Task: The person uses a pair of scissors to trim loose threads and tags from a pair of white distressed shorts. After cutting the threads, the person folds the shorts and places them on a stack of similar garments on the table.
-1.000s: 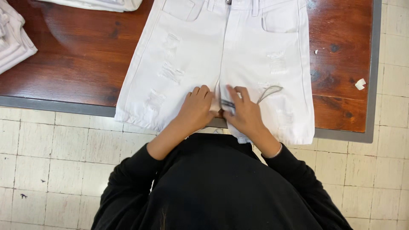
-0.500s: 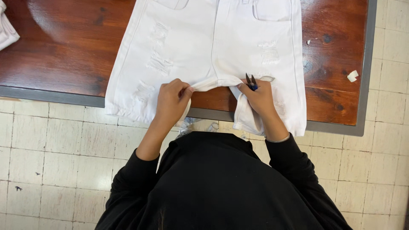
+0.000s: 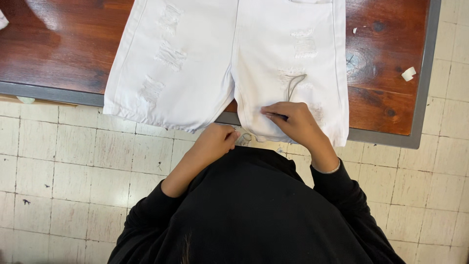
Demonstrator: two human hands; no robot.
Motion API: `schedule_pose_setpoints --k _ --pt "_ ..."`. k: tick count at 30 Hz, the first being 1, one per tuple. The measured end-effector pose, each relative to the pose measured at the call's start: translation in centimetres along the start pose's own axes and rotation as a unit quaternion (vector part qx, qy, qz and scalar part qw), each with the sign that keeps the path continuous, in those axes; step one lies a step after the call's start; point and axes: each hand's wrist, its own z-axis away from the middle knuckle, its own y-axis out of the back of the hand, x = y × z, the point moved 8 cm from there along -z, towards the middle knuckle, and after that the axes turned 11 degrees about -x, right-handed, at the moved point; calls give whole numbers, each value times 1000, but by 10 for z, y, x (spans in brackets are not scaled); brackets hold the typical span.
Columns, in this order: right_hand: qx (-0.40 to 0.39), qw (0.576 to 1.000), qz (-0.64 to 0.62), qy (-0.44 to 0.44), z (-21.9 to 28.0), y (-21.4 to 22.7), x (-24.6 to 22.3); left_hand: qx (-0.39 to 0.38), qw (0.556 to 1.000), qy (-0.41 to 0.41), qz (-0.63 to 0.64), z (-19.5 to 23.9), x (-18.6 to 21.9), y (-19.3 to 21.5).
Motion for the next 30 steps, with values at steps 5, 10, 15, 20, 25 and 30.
schedule_pose_setpoints --k 5,10,15,20,25,30 --pt "47 998 6 -33 36 18 24 -57 975 -38 212 -29 -36 -70" --pt "71 997 -9 -26 47 22 50 -17 891 -78 447 -42 -41 -110" --pt "77 996 -27 35 51 19 52 -51 832 -129 537 -16 20 -86" --pt "54 993 -51 90 64 9 15 -54 855 -155 491 -17 22 -79" --pt "18 985 -30 171 71 -2 -3 -57 867 -166 467 -23 25 -77" --pt "41 980 -23 194 73 -4 2 -46 900 -180 395 -34 6 -83"
